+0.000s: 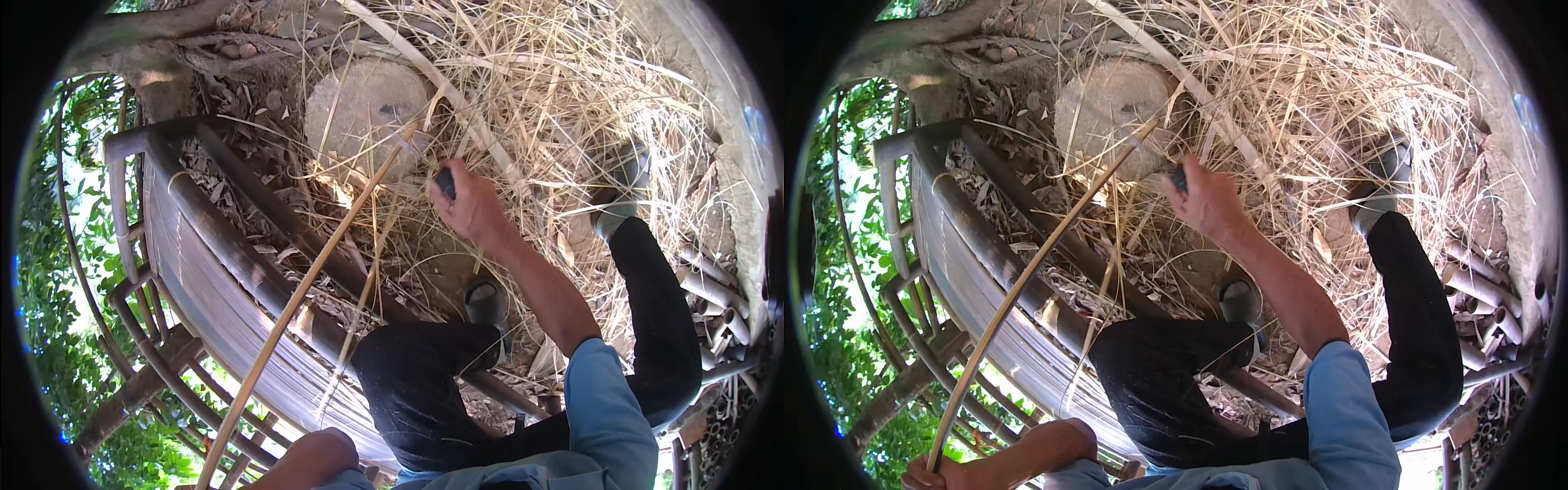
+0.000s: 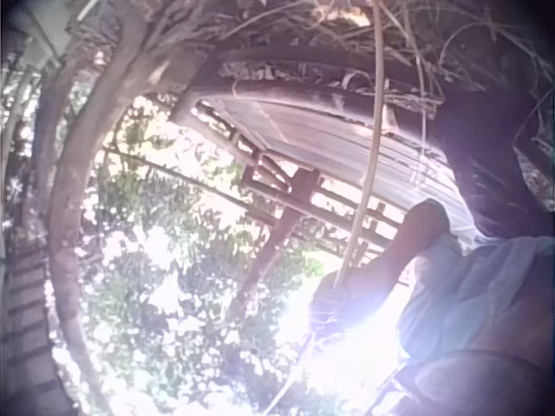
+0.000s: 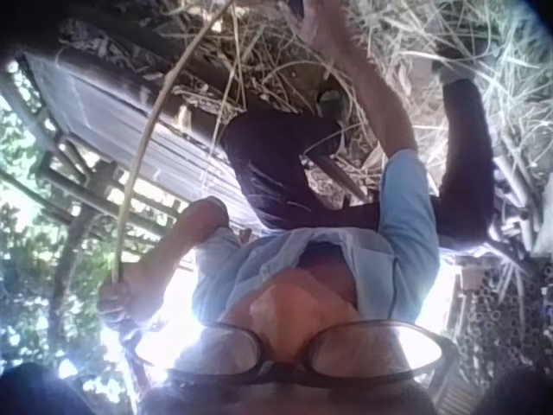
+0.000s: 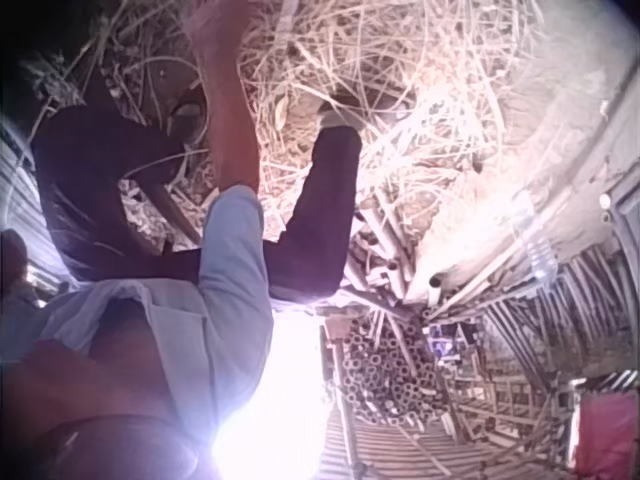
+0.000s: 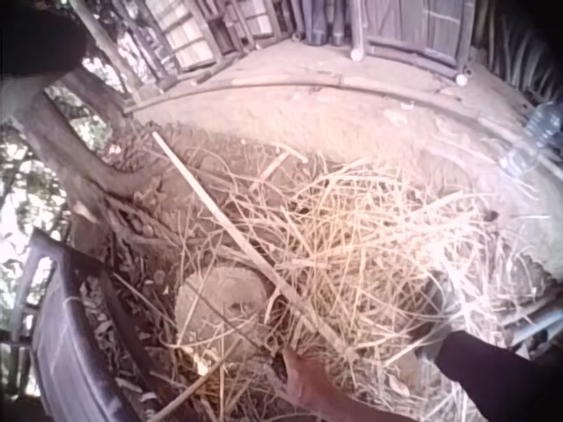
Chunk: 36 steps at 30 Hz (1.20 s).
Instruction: The person shaves a long bamboo strip with a knife and weaves it onto a curved bamboo frame in an outdoor workshop.
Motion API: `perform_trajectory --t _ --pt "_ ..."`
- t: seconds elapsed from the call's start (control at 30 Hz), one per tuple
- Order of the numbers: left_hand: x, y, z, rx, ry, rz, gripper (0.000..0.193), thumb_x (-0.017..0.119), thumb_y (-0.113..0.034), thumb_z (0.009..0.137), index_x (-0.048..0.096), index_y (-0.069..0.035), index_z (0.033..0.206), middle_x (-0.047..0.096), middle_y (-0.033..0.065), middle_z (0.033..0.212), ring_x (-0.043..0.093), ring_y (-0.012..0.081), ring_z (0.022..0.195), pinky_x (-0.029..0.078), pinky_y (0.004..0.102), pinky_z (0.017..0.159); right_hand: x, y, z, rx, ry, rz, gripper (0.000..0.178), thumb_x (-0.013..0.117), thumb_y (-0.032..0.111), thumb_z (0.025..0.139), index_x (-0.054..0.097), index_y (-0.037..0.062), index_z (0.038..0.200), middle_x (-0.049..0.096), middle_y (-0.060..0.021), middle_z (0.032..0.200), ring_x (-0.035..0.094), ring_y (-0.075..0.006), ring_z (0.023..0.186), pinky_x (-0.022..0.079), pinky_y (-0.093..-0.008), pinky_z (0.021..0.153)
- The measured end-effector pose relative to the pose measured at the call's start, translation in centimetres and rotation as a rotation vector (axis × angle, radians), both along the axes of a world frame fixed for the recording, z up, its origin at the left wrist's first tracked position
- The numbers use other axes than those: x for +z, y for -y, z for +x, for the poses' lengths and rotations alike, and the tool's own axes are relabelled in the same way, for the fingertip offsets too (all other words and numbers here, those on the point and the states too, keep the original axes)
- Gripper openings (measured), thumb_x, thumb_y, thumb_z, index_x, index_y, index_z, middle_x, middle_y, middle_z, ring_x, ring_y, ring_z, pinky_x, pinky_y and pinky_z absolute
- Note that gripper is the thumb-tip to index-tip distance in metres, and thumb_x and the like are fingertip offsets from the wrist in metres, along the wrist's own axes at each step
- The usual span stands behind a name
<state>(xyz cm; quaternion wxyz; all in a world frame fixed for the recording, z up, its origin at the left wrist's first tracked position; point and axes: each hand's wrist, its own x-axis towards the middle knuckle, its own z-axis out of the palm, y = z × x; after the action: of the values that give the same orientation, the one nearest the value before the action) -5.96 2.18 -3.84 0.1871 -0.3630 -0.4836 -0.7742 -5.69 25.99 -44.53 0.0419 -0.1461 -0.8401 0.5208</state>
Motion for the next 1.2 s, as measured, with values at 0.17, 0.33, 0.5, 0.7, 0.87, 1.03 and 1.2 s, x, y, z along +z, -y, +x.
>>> perform_trajectory --t 0.17,0.33,0.5,0.7,0.87,1.03,1.2 --pt "0.8 1.9 0.4 -0.136 0.035 -0.011 0.028 0.05 -0.019 0.102 0.048 -0.016 0.074 0.036 -0.0088 0.068 0.036 0.0028 0.057 0.028 0.0182 0.053 6.4 1.7 0.5 0.184 -0.349 0.117 0.025 0.061 0.027 0.101 0.051 0.0042 0.102 0.064 -0.0124 0.071 0.057 -0.0177 0.045 0.048 -0.0314 0.036" --pt "2.1 3.8 1.1 -0.669 0.151 0.364 0.029 0.049 -0.018 0.103 0.046 -0.017 0.075 0.034 -0.009 0.069 0.035 0.0033 0.057 0.026 0.0191 0.053 3.7 -1.2 -0.5 0.159 -0.003 0.11 0.023 0.067 0.02 0.097 0.052 0.0025 0.1 0.064 -0.0117 0.069 0.065 -0.0235 0.051 0.055 -0.0368 0.045" --pt "1.4 2.7 -0.1 -0.263 0.094 -0.075 0.028 0.048 -0.02 0.103 0.046 -0.019 0.075 0.036 -0.0091 0.07 0.036 0.0035 0.058 0.026 0.0196 0.053 3.4 0.1 0.3 0.207 -0.186 0.165 0.025 0.065 0.023 0.099 0.052 0.0021 0.098 0.06 -0.0086 0.065 0.059 -0.0209 0.046 0.049 -0.0319 0.037" --pt "1.5 2.9 1.0 -0.358 0.118 0.071 0.025 0.051 -0.015 0.097 0.053 -0.017 0.072 0.043 -0.0044 0.07 0.044 0.0099 0.063 0.034 0.0249 0.062 0.2 -1.4 -1.0 0.208 0.036 0.018 0.02 0.058 0.022 0.102 0.05 0.0032 0.102 0.064 -0.0133 0.072 0.062 -0.0201 0.051 0.051 -0.0325 0.039" --pt "0.6 2.2 0.0 -0.38 0.138 0.202 0.023 0.053 -0.012 0.091 0.058 -0.015 0.069 0.05 -0.0001 0.071 0.05 0.0155 0.068 0.04 0.0305 0.069 -5.1 -3.7 -1.8 0.055 0.193 0.091 0.018 0.061 0.015 0.1 0.049 0.0019 0.102 0.063 -0.0143 0.072 0.062 -0.0226 0.051 0.048 -0.0347 0.038" --pt "2.3 4.0 2.0 -1.301 0.334 1.405 0.022 0.055 -0.008 0.085 0.063 -0.014 0.065 0.057 0.0042 0.073 0.056 0.021 0.073 0.046 0.036 0.076 -0.5 -0.2 -0.5 0.127 0.011 0.038 0.022 0.06 0.02 0.101 0.048 0.0023 0.107 0.062 -0.0103 0.071 0.06 -0.0188 0.052 0.048 -0.031 0.036" --pt "0.9 2.2 0.1 -1.387 0.037 1.393 0.015 0.059 -0.004 0.073 0.065 -0.011 0.062 0.058 0.0097 0.072 0.059 0.0284 0.077 0.051 0.0442 0.091 -0.1 2.3 -0.6 0.122 -0.24 0.115 0.021 0.062 0.019 0.1 0.048 0.0031 0.104 0.061 -0.0109 0.07 0.061 -0.0167 0.052 0.048 -0.0276 0.033"
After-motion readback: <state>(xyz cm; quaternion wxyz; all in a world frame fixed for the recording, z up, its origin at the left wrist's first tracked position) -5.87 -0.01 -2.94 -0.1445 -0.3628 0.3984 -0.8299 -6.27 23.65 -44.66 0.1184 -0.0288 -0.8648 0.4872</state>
